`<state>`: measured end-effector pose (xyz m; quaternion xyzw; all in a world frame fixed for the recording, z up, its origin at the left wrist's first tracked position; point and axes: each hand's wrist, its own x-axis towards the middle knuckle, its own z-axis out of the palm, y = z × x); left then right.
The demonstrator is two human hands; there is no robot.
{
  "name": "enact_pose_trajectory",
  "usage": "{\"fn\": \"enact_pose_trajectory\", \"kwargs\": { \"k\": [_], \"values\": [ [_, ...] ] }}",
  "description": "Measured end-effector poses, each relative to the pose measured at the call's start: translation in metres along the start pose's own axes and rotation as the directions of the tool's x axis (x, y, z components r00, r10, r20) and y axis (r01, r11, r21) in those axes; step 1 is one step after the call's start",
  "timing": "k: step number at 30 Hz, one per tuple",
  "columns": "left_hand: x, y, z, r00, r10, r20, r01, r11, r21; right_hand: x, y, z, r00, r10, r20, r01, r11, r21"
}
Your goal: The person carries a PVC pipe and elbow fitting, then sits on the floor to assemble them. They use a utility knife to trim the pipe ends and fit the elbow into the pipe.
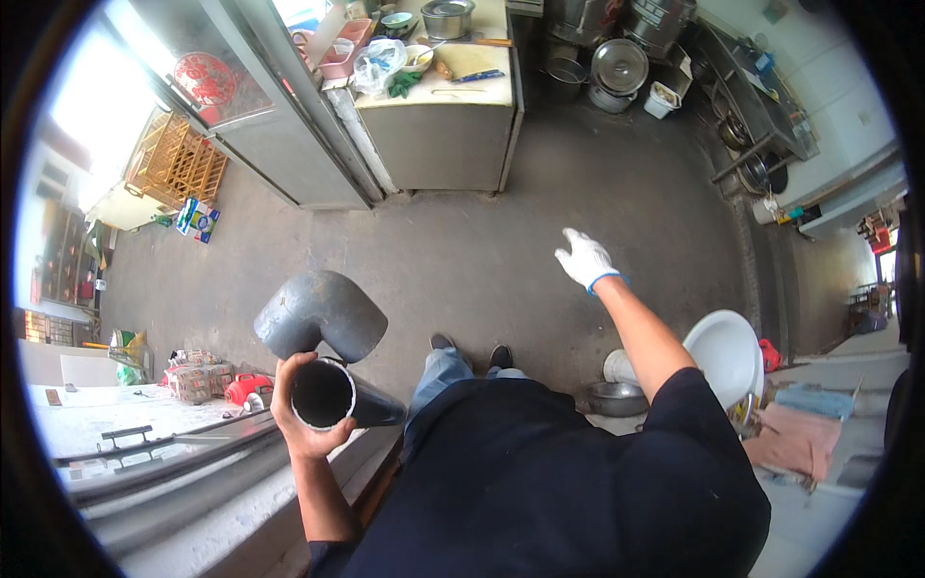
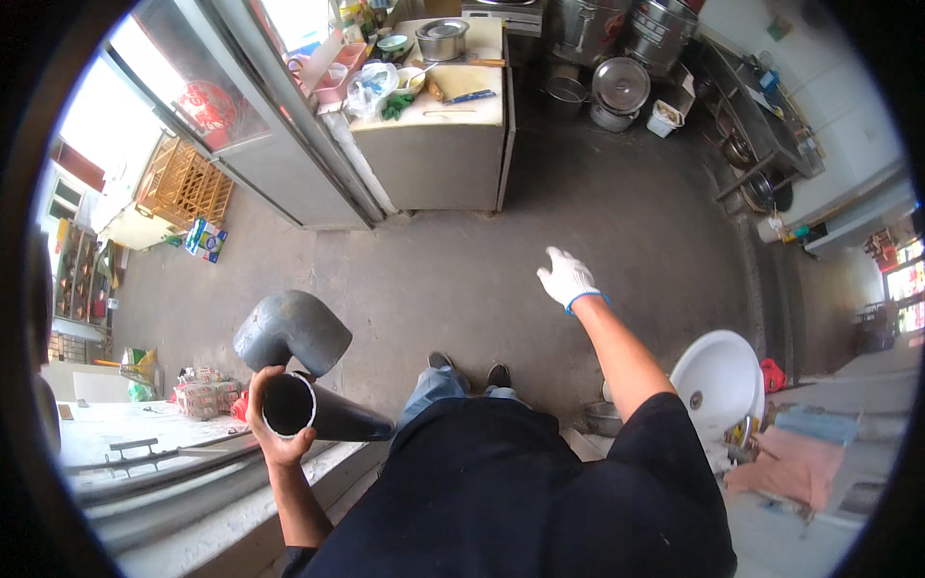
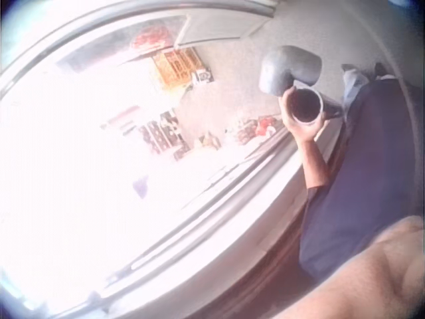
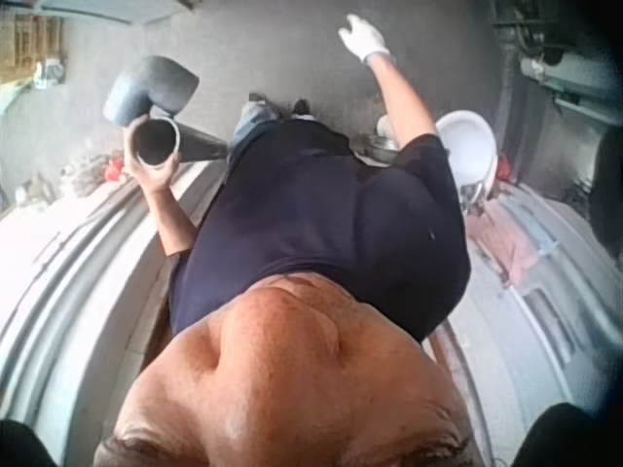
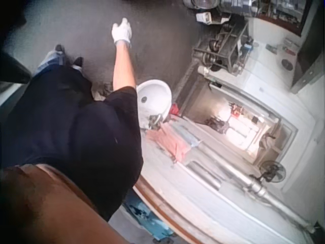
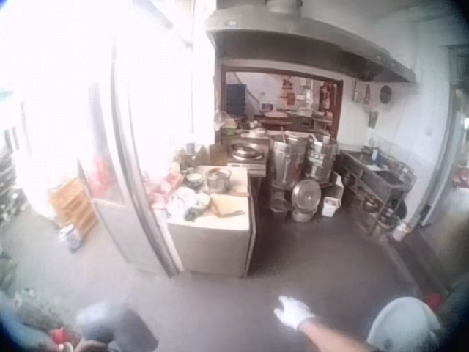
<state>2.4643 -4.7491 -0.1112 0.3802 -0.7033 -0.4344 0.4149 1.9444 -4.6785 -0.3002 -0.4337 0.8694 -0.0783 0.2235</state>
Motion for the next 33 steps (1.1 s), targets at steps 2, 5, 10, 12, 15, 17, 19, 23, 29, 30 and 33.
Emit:
{"fn": "enact_pose_trajectory", "kwargs": {
  "k": [2,5,10,12,15,17,19,23,29,30,33],
  "values": [
    [0.030,-0.012,-0.002,1.000,-0.027,-0.002,0.027,1.000,-0.003,0.056,-0.017,-0.013,0.994,-0.094,-0.054,0.091,0.995,-0.048],
    [0.079,-0.031,-0.008,1.000,-0.017,-0.012,0.017,1.000,0.022,0.120,-0.062,-0.035,0.998,-0.058,-0.015,0.057,0.996,-0.066],
    [0.141,-0.054,-0.011,0.999,-0.031,0.009,0.030,0.997,0.074,0.193,-0.082,-0.042,0.997,-0.077,-0.019,0.074,0.988,-0.139],
    [0.168,-0.063,-0.018,0.999,-0.050,0.012,0.048,0.993,0.111,0.239,-0.097,-0.045,0.988,-0.133,-0.073,0.118,0.976,-0.184],
    [0.200,-0.082,-0.036,0.992,-0.111,-0.061,0.114,0.992,0.052,0.311,-0.130,-0.055,0.946,-0.278,-0.166,0.226,0.934,-0.276],
    [0.231,-0.104,-0.055,0.985,-0.013,-0.170,0.031,0.994,0.104,0.350,-0.169,-0.086,0.921,-0.361,-0.149,0.313,0.910,-0.270],
    [0.271,-0.102,-0.082,0.956,-0.011,-0.293,0.068,0.980,0.186,0.403,-0.172,-0.095,0.845,-0.497,-0.198,0.441,0.857,-0.267],
    [0.324,-0.110,-0.137,0.853,-0.070,-0.516,0.088,0.996,0.010,0.530,-0.141,-0.078,0.864,-0.489,-0.119,0.386,0.796,-0.466],
    [0.343,-0.102,-0.181,0.633,-0.171,-0.755,0.022,0.979,-0.203,0.604,-0.140,-0.058,0.853,-0.485,0.194,0.493,0.623,-0.608],
    [0.346,-0.104,-0.185,0.592,-0.186,-0.784,0.010,0.975,-0.223,0.615,-0.134,-0.060,0.833,-0.516,0.199,0.520,0.608,-0.600],
    [0.350,-0.115,-0.202,0.504,-0.191,-0.842,-0.028,0.971,-0.237,0.615,-0.131,-0.061,0.781,-0.602,0.168,0.556,0.547,-0.625]
  ]
}}
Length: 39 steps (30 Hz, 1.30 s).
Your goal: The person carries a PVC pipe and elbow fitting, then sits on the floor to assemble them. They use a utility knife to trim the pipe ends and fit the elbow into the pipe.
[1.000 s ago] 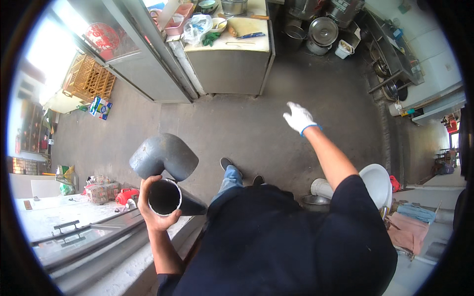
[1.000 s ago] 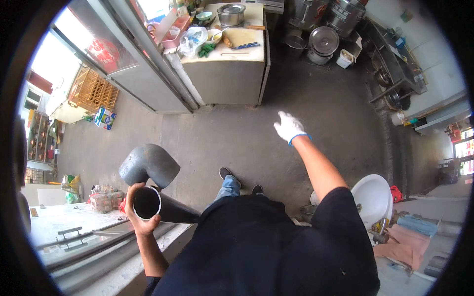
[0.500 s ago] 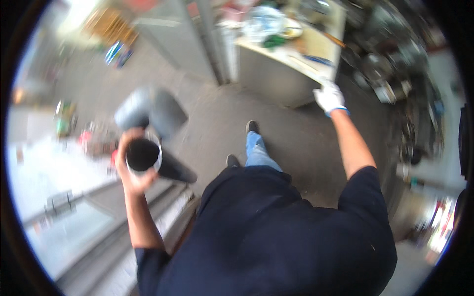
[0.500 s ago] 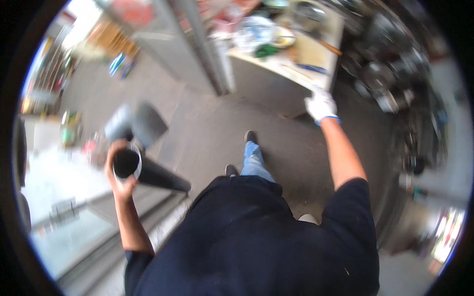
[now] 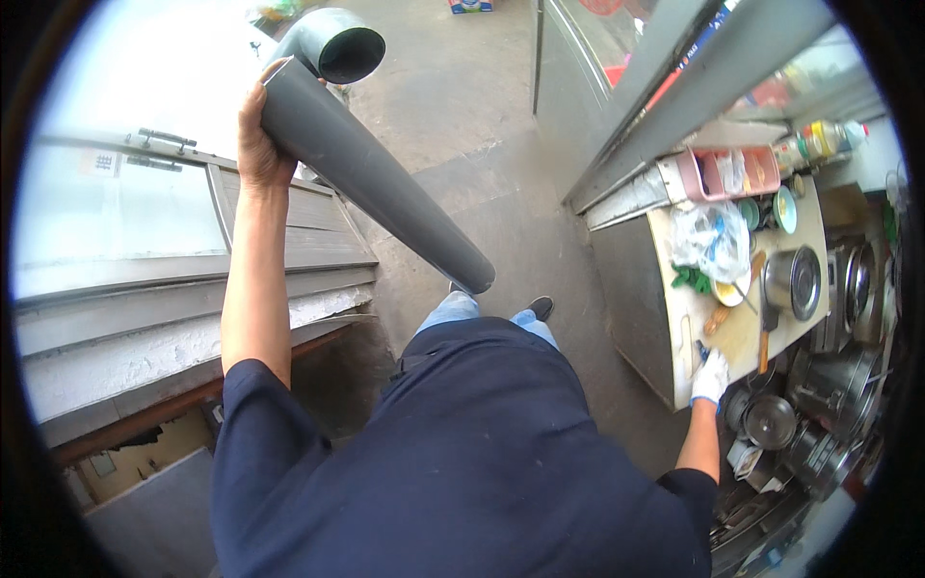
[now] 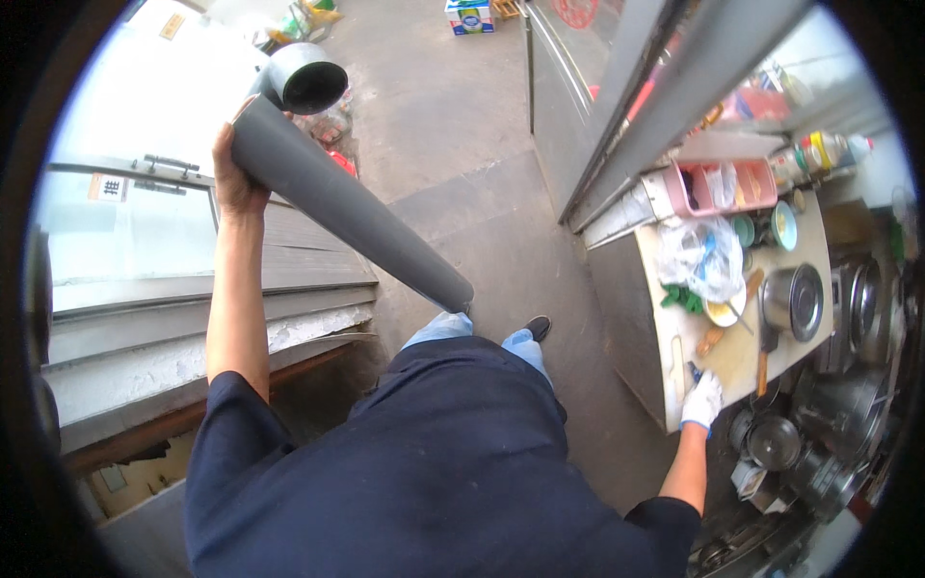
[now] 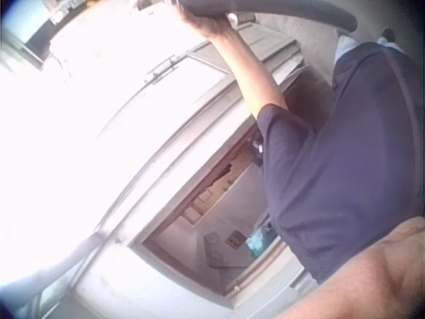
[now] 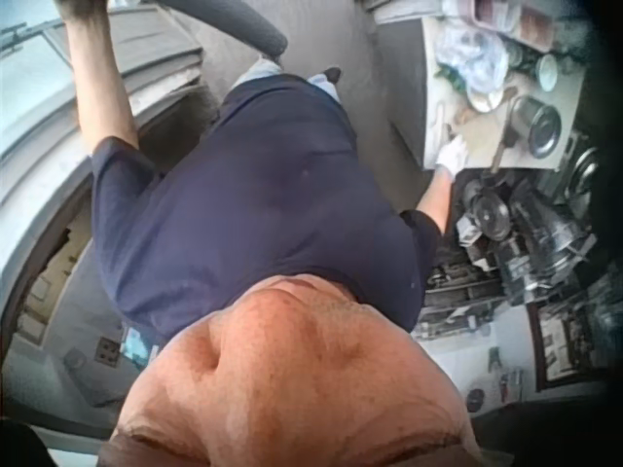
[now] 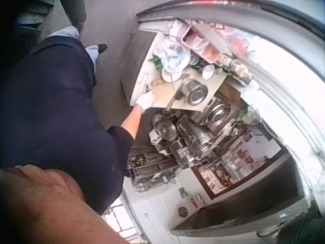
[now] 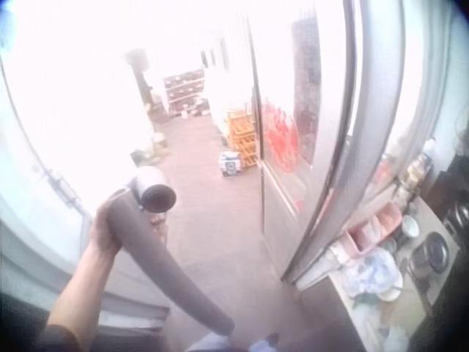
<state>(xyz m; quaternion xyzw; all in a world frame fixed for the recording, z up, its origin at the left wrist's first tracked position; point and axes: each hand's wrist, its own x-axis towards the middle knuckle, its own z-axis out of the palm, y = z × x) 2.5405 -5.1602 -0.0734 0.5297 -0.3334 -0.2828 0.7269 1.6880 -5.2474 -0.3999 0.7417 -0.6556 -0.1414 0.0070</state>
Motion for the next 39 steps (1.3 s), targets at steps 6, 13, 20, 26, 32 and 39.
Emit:
{"fn": "enact_pose_trajectory", "kwargs": {
  "k": [6,13,20,26,32,39],
  "values": [
    [0.039,-0.016,-0.025,0.999,0.044,-0.016,-0.043,0.997,0.057,-0.004,-0.024,-0.054,0.977,0.135,0.166,-0.125,0.990,-0.069],
    [0.118,-0.038,-0.086,0.981,0.187,0.053,-0.195,0.945,0.261,-0.065,-0.112,-0.089,0.748,0.474,0.464,-0.612,0.764,0.204],
    [0.180,-0.039,-0.117,0.967,0.159,0.201,-0.239,0.842,0.484,-0.010,-0.319,-0.121,0.864,0.179,0.471,-0.417,0.779,0.468],
    [0.247,-0.046,-0.165,0.932,0.173,0.320,-0.321,0.803,0.503,0.132,-0.493,-0.226,0.900,-0.141,0.412,-0.346,0.344,0.873],
    [0.295,-0.084,-0.201,0.970,0.022,0.244,-0.153,0.833,0.532,0.266,-0.686,-0.359,0.893,-0.291,0.344,-0.416,-0.237,0.878],
    [0.349,-0.138,-0.236,0.970,0.111,0.216,-0.223,0.762,0.608,0.389,-0.905,-0.433,0.645,-0.764,-0.017,-0.179,-0.172,0.969]
  ]
}}
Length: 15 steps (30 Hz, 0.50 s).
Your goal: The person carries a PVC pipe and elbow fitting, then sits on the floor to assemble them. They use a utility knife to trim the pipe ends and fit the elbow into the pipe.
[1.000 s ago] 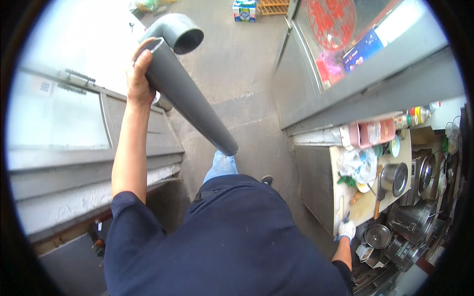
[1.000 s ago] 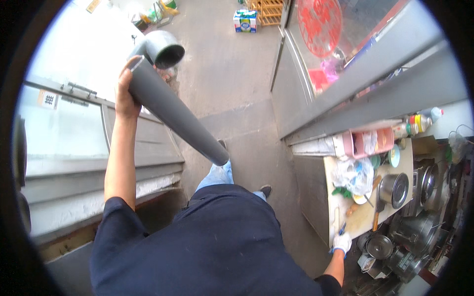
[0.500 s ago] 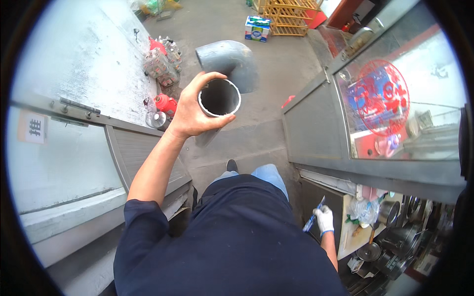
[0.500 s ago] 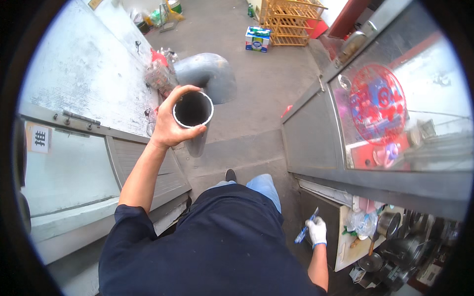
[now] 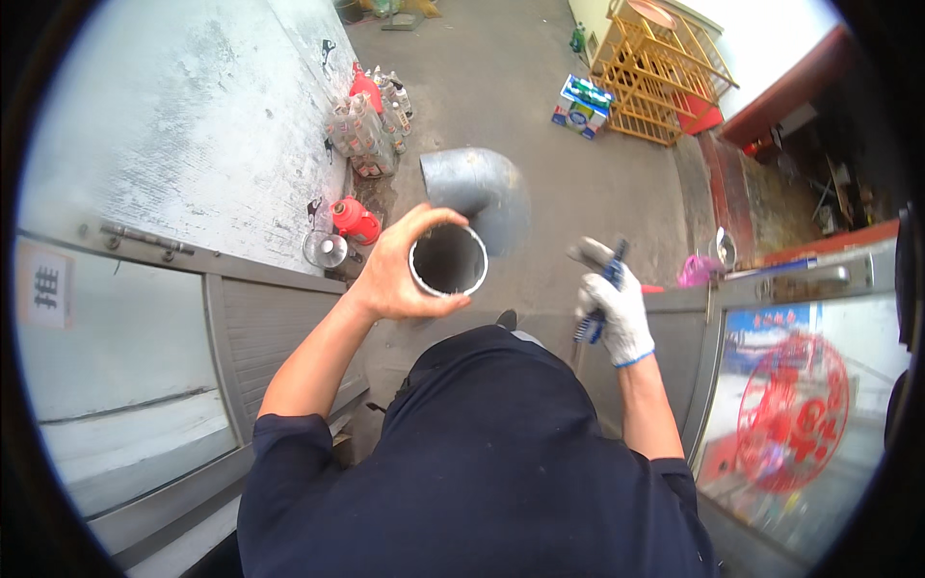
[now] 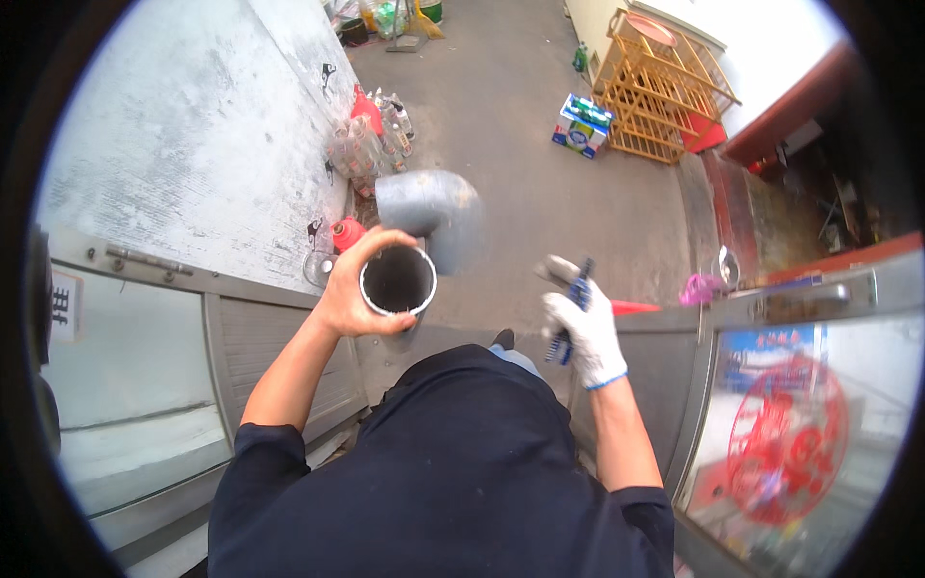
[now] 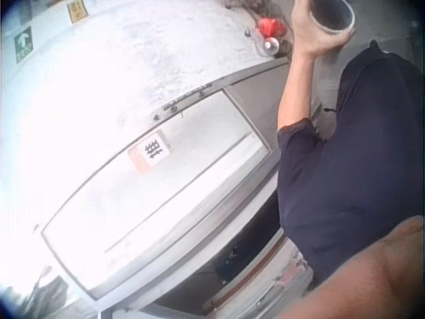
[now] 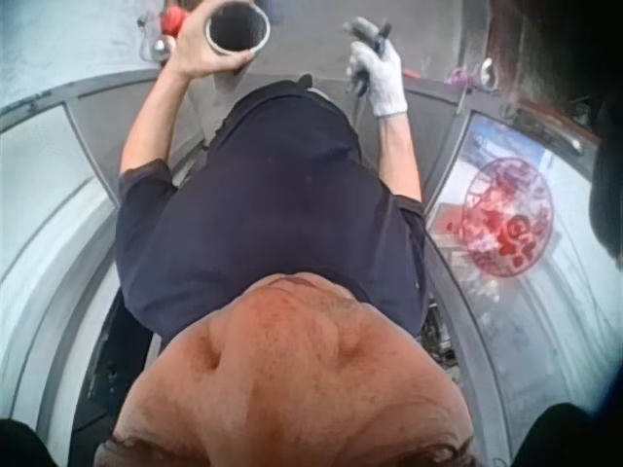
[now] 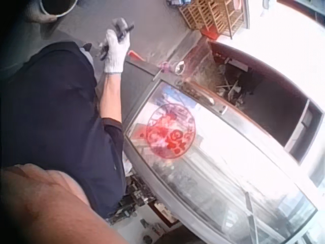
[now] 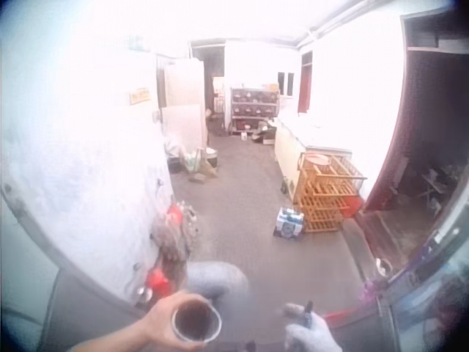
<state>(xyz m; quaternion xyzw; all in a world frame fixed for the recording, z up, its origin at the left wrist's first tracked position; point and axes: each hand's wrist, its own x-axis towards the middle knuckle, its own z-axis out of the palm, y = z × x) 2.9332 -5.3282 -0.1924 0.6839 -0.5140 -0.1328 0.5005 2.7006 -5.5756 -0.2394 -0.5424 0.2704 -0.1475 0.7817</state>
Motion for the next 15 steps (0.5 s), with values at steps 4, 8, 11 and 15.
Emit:
{"fn": "enact_pose_trajectory", "kwargs": {
  "k": [4,8,11,15],
  "values": [
    [0.045,-0.048,0.013,0.995,0.090,0.044,-0.090,0.996,0.010,0.106,-0.010,0.026,0.977,0.083,0.197,-0.079,0.996,-0.027],
    [0.087,-0.085,0.017,0.996,0.063,0.056,-0.063,0.998,-0.005,0.196,-0.010,0.028,0.909,0.279,0.310,-0.263,0.960,-0.092],
    [0.120,-0.132,0.005,0.999,0.052,0.014,-0.052,0.999,-0.006,0.263,-0.017,0.031,0.867,0.316,0.384,-0.278,0.948,-0.152],
    [0.163,-0.210,-0.015,0.994,0.058,-0.091,-0.062,0.997,-0.044,0.352,-0.009,0.059,0.846,0.257,0.467,-0.149,0.955,-0.256]
  ]
}}
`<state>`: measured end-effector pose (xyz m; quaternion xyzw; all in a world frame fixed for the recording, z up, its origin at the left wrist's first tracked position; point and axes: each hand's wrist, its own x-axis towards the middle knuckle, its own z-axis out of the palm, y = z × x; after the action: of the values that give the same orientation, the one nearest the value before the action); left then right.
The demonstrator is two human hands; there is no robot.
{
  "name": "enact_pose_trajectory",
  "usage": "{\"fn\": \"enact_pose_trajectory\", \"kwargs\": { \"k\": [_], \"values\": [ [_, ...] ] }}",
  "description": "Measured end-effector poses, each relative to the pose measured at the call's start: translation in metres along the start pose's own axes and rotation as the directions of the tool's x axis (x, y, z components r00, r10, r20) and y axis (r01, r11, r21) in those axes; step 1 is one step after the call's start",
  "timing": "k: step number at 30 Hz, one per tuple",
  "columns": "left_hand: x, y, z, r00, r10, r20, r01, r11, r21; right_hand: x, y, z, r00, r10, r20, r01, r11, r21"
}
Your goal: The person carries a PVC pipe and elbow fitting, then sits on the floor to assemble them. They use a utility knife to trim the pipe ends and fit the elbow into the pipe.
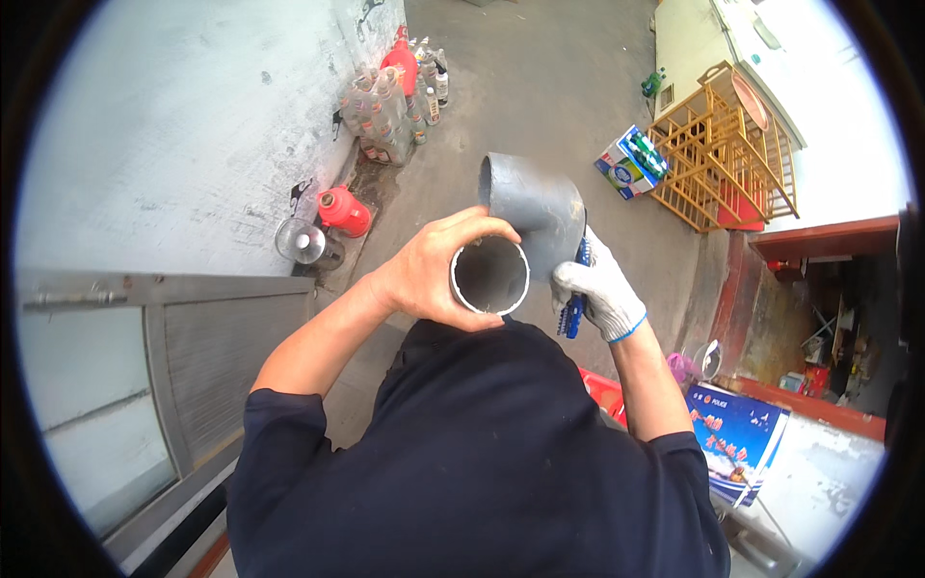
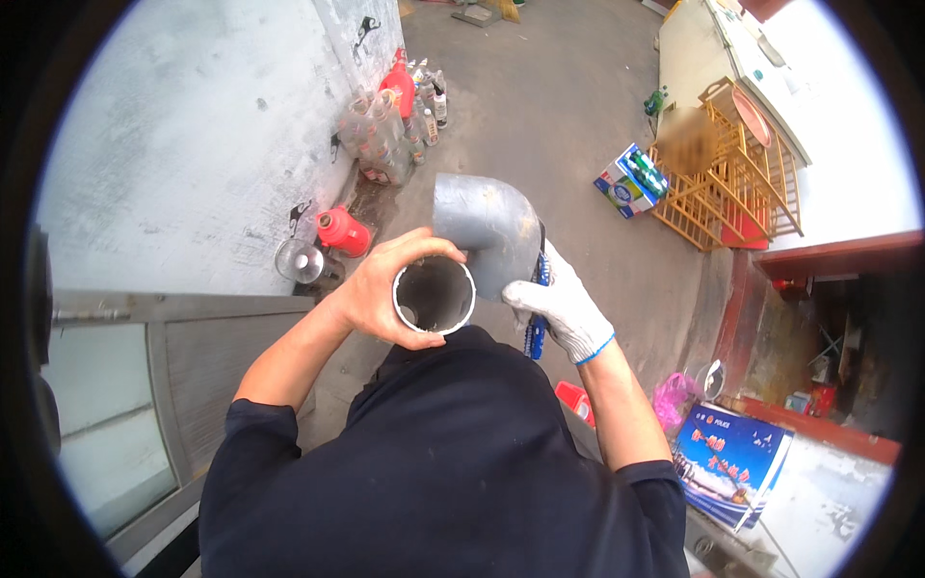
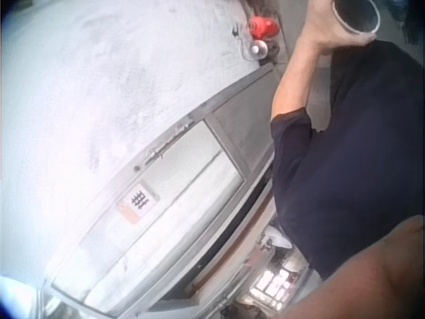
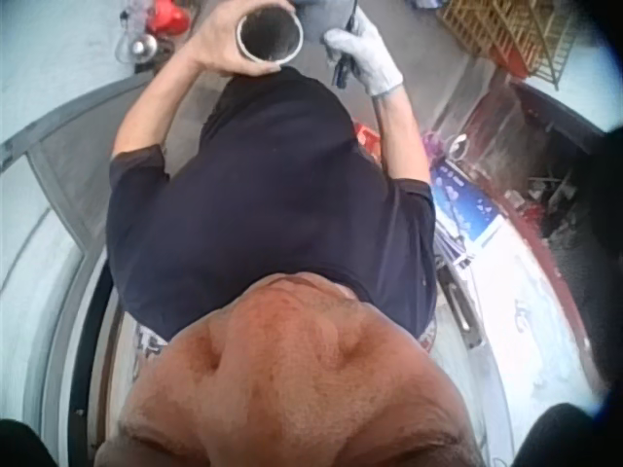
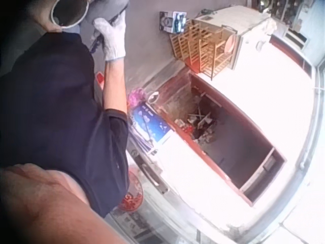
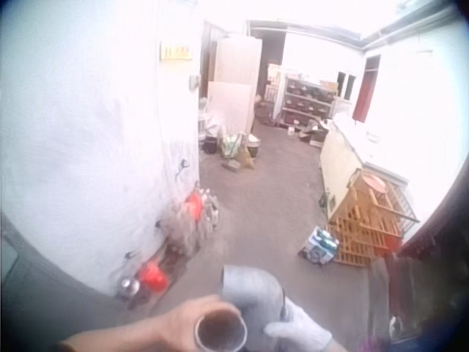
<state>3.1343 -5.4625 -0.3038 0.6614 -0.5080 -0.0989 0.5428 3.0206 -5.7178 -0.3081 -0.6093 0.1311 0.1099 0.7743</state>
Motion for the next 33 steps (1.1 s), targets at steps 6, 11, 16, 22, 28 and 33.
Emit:
{"fn": "enact_pose_trajectory", "kwargs": {
  "k": [6,11,16,22,28,33],
  "values": [
    [0.070,-0.079,-0.032,0.989,-0.114,-0.091,0.117,0.993,0.033,0.124,-0.032,-0.034,0.996,0.090,0.021,-0.092,0.984,0.151],
    [0.105,-0.160,-0.044,0.936,-0.157,-0.315,0.218,0.961,0.171,0.243,-0.053,-0.071,0.963,0.250,0.098,-0.266,0.940,0.216],
    [0.116,-0.250,-0.034,0.730,-0.490,-0.476,0.525,0.848,-0.067,0.383,-0.028,-0.143,0.870,0.476,0.127,-0.492,0.856,0.161],
    [0.108,-0.391,0.005,0.433,-0.673,-0.600,0.777,0.616,-0.130,0.554,0.078,-0.216,0.779,0.623,0.067,-0.576,0.753,-0.318],
    [0.056,-0.613,0.070,0.248,-0.882,-0.401,0.878,0.380,-0.292,0.708,0.273,-0.286,0.786,0.618,0.014,-0.435,0.570,-0.697],
    [0.005,-0.784,0.133,0.189,-0.950,-0.248,0.954,0.238,-0.184,0.800,0.431,-0.335,0.757,0.653,0.012,-0.344,0.415,-0.843]
  ]
}}
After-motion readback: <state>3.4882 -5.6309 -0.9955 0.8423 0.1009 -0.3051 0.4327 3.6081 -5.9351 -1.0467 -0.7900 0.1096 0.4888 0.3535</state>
